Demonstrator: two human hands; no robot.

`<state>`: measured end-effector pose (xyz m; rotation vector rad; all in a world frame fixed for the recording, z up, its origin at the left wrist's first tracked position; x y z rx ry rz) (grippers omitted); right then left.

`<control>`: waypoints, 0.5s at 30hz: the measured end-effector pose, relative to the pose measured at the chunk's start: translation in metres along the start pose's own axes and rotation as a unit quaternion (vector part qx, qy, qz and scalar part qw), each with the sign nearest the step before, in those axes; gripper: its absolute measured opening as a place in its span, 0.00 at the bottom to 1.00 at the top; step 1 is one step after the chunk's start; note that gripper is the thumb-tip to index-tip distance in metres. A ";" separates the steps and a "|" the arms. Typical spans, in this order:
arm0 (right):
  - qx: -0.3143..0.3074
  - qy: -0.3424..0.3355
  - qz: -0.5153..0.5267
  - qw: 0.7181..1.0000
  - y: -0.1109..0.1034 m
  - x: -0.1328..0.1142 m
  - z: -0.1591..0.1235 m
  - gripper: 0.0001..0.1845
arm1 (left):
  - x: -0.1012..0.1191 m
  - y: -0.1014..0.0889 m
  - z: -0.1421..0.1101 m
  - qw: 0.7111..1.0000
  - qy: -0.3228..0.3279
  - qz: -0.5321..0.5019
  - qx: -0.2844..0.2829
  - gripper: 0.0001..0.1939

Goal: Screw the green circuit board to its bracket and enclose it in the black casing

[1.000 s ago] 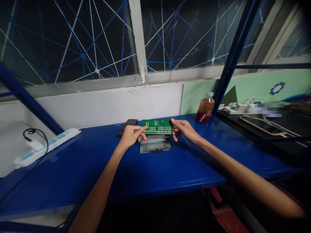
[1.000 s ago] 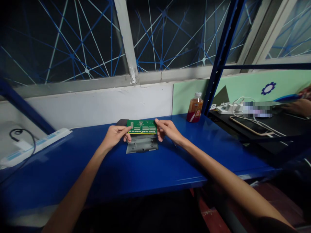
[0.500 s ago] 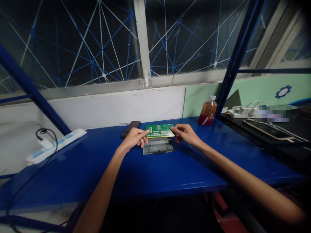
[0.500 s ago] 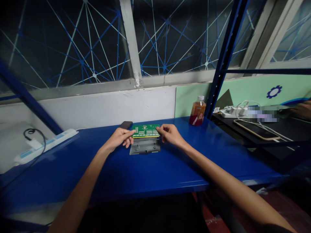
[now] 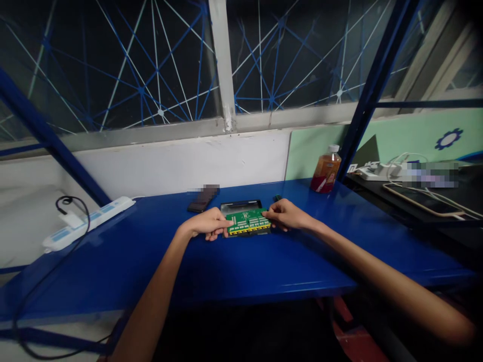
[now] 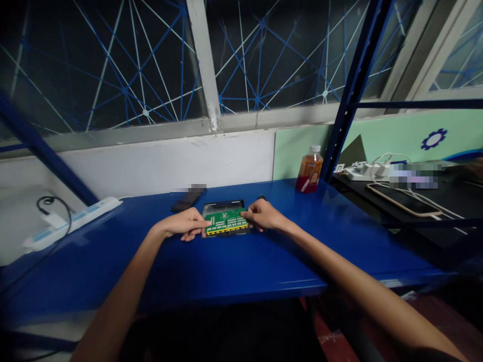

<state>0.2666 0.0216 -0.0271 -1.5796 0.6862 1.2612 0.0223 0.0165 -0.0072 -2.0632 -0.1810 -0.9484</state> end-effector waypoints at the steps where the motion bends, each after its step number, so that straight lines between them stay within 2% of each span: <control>1: -0.005 0.009 -0.001 1.000 0.002 0.000 -0.001 0.23 | -0.002 0.000 0.001 1.000 -0.009 0.002 -0.003 0.27; 4: -0.019 0.034 -0.007 0.999 0.007 0.001 -0.002 0.24 | -0.009 0.001 0.004 1.000 -0.022 0.000 -0.018 0.27; 9: -0.058 0.043 -0.028 0.997 0.009 0.000 -0.004 0.25 | -0.012 0.004 0.007 0.999 -0.003 -0.016 -0.039 0.26; 15: -0.056 0.048 -0.057 0.996 0.009 0.001 -0.005 0.25 | -0.011 0.003 0.005 0.999 -0.011 -0.010 -0.039 0.26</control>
Point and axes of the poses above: each hand's wrist, its own z-axis towards the middle knuckle, its own y-axis out of the palm, x = y × z, the point moved 4 cm from there along z, towards the middle knuckle, and after that the axes turned 10 degrees about z, right-handed, at the moved point
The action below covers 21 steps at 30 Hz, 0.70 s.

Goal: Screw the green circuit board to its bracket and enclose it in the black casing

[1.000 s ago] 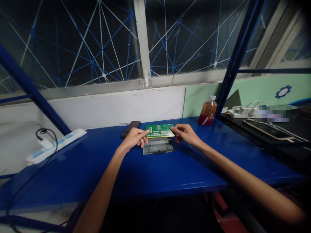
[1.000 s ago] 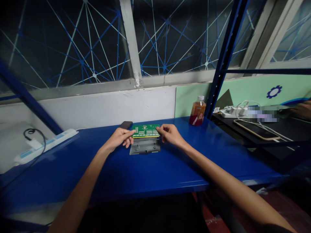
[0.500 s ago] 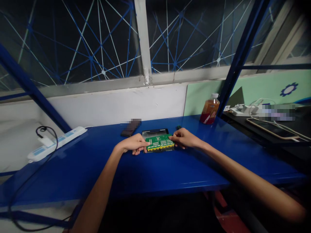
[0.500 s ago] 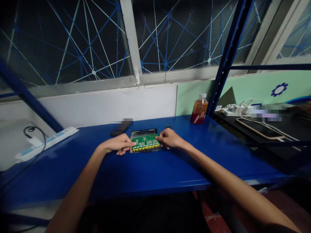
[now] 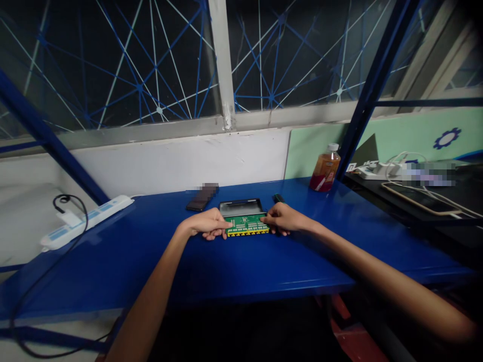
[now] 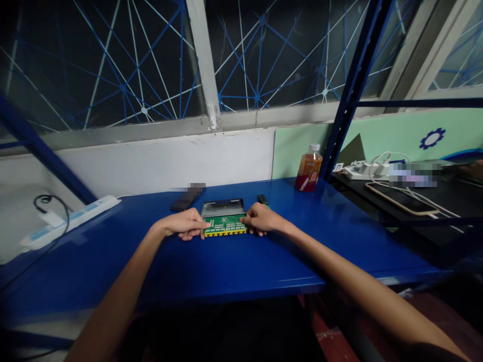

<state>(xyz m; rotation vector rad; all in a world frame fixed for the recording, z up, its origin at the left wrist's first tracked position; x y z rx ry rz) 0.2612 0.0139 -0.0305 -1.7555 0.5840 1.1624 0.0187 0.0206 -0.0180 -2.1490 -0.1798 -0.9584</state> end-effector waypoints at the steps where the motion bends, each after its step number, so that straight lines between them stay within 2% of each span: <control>1: -0.002 0.001 -0.001 1.000 0.000 0.000 0.000 0.25 | 0.000 0.000 0.000 1.000 -0.001 0.001 0.000 0.26; 6: -0.014 -0.002 -0.001 1.000 -0.001 0.000 0.000 0.25 | 0.000 0.001 0.001 1.000 -0.005 0.006 -0.006 0.25; 11: -0.017 0.001 -0.010 1.000 -0.001 0.001 0.000 0.25 | 0.003 -0.001 0.000 0.999 -0.018 0.022 0.019 0.25; 17: -0.005 -0.003 -0.066 0.998 0.001 0.003 0.001 0.26 | -0.001 0.001 0.003 0.998 -0.042 0.051 0.021 0.27; 21: 0.016 -0.029 -0.125 0.992 -0.001 0.001 0.003 0.26 | -0.001 0.001 0.004 0.997 -0.046 0.058 0.022 0.27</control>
Point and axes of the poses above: each hand's wrist, its own z-axis towards the middle knuckle, its own y-axis out of the palm, x = y × z, the point moved 4 cm from there along z, towards the middle knuckle, and after that the axes turned 10 degrees about z, right-handed, at the moved point
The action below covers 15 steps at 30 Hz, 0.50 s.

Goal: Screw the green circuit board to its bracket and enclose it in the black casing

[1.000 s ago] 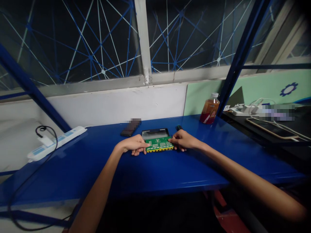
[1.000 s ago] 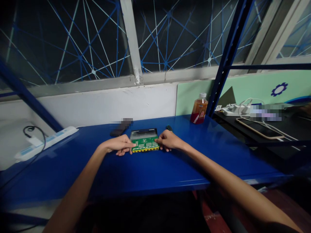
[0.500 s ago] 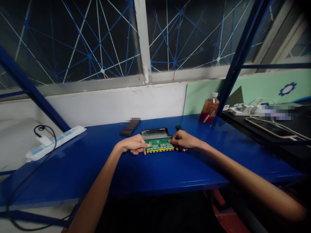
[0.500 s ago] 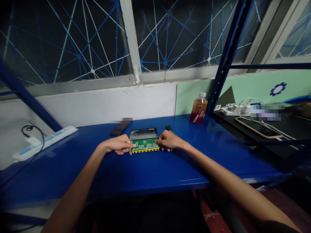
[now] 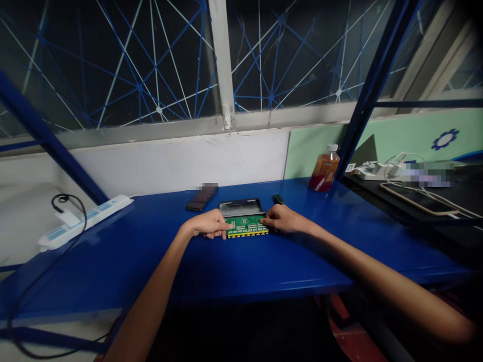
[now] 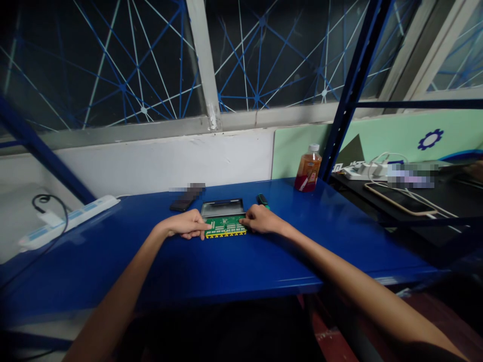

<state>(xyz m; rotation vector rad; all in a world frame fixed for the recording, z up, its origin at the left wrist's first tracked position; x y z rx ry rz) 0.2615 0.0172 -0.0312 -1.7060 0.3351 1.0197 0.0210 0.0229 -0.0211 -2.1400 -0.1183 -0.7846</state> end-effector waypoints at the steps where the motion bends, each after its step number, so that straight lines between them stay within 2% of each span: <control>1: 0.005 -0.008 -0.015 1.000 -0.001 -0.001 0.000 0.26 | 0.000 0.000 0.000 1.000 -0.001 0.002 0.002 0.27; 7: 0.021 -0.020 -0.065 0.997 -0.002 -0.004 0.000 0.24 | 0.002 -0.001 -0.001 1.000 -0.002 0.000 0.013 0.26; 12: 0.028 -0.024 -0.063 0.997 -0.008 -0.006 -0.001 0.24 | 0.004 -0.002 -0.004 1.000 0.010 -0.013 0.007 0.24; 14: 0.051 -0.036 -0.064 0.996 -0.017 -0.005 0.001 0.23 | 0.005 -0.003 -0.006 1.000 0.021 -0.023 0.005 0.23; 15: 0.084 -0.041 -0.074 0.993 -0.025 -0.005 0.001 0.23 | 0.006 -0.004 -0.007 0.999 0.025 -0.028 0.006 0.23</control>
Point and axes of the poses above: each hand's wrist, its own z-axis towards the middle knuckle, its own y-axis out of the palm, x = y × z, the point moved 4 cm from there along z, towards the middle knuckle, and after that the axes turned 10 degrees about z, right-handed, at the moved point
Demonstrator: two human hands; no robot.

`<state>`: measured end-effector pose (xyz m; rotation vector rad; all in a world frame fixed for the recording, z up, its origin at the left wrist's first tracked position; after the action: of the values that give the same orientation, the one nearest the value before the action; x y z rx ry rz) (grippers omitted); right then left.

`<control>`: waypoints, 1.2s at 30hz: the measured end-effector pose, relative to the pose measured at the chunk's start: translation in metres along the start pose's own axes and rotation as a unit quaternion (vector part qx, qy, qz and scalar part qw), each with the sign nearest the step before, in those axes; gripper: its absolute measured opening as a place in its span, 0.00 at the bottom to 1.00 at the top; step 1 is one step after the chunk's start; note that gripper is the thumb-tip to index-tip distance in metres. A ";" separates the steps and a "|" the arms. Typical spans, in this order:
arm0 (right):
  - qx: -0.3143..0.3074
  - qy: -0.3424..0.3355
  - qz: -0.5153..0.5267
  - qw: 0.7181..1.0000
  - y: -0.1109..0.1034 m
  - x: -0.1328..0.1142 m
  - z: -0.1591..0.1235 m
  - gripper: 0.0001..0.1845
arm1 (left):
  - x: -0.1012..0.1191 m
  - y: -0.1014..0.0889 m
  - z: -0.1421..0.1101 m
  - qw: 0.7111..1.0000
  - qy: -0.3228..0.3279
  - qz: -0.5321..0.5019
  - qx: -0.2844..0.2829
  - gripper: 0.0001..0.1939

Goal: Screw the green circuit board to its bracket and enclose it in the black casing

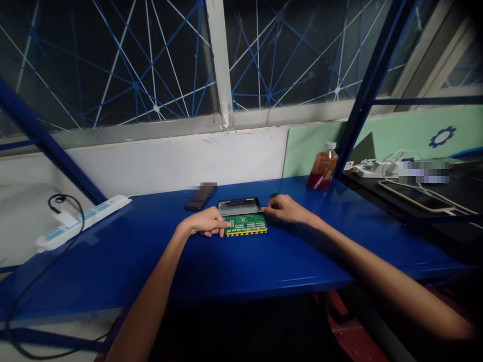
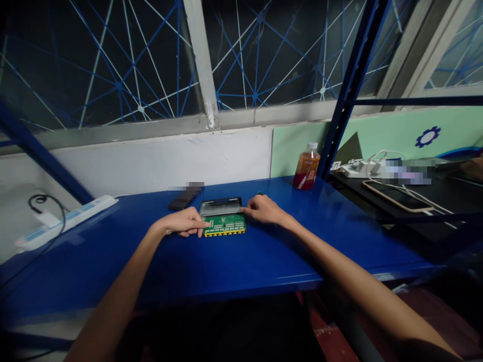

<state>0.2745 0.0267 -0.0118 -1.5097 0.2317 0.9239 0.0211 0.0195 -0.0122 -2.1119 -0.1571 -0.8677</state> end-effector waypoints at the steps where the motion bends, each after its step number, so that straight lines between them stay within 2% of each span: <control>1: 0.042 -0.001 -0.023 0.999 -0.008 0.003 0.001 0.22 | 0.000 -0.001 -0.001 1.000 0.004 -0.006 0.003 0.23; 3: 0.112 0.013 -0.072 0.991 -0.022 0.010 0.003 0.20 | 0.001 -0.003 -0.001 1.000 0.012 -0.019 0.013 0.24; 6: 0.163 0.049 -0.121 0.978 -0.035 0.027 0.005 0.19 | 0.001 -0.005 0.000 0.999 0.024 -0.023 0.033 0.25; 13: 0.143 0.116 -0.151 0.971 -0.030 0.063 0.014 0.32 | 0.001 -0.010 0.004 0.993 0.058 -0.019 0.103 0.25; 17: 0.122 0.114 -0.124 0.978 -0.025 0.072 0.021 0.29 | 0.005 -0.012 0.003 0.990 0.079 -0.018 0.117 0.25; 20: 0.121 0.094 -0.088 0.984 -0.027 0.071 0.023 0.23 | 0.012 -0.010 0.002 0.989 0.097 -0.009 0.112 0.25; 22: 0.146 0.081 -0.058 0.984 -0.035 0.067 0.022 0.22 | 0.017 -0.008 0.001 0.987 0.109 -0.009 0.119 0.25; 24: 0.194 0.067 -0.014 0.979 -0.046 0.061 0.018 0.23 | 0.022 -0.008 0.000 0.983 0.120 -0.010 0.138 0.24; 28: 0.295 0.033 0.121 0.947 -0.063 0.050 0.006 0.26 | 0.029 -0.005 0.001 0.975 0.136 -0.001 0.177 0.24; 32: 0.326 -0.015 0.194 0.925 -0.062 0.040 0.002 0.27 | 0.030 0.000 0.006 0.973 0.143 0.015 0.181 0.25; 36: 0.323 -0.042 0.210 0.922 -0.054 0.030 0.001 0.28 | 0.028 0.003 0.010 0.973 0.141 0.021 0.179 0.26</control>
<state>0.3283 0.0493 0.0084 -0.8126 0.7446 1.1056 0.0480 0.0198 -0.0008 -1.6353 -0.1094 -1.0192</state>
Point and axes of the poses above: each hand's wrist, its own z-axis towards the middle knuckle, its own y-axis out of the palm, x = y × z, the point moved 4 cm from there along z, towards the middle knuckle, and after that the axes turned 10 degrees about z, right-handed, at the moved point
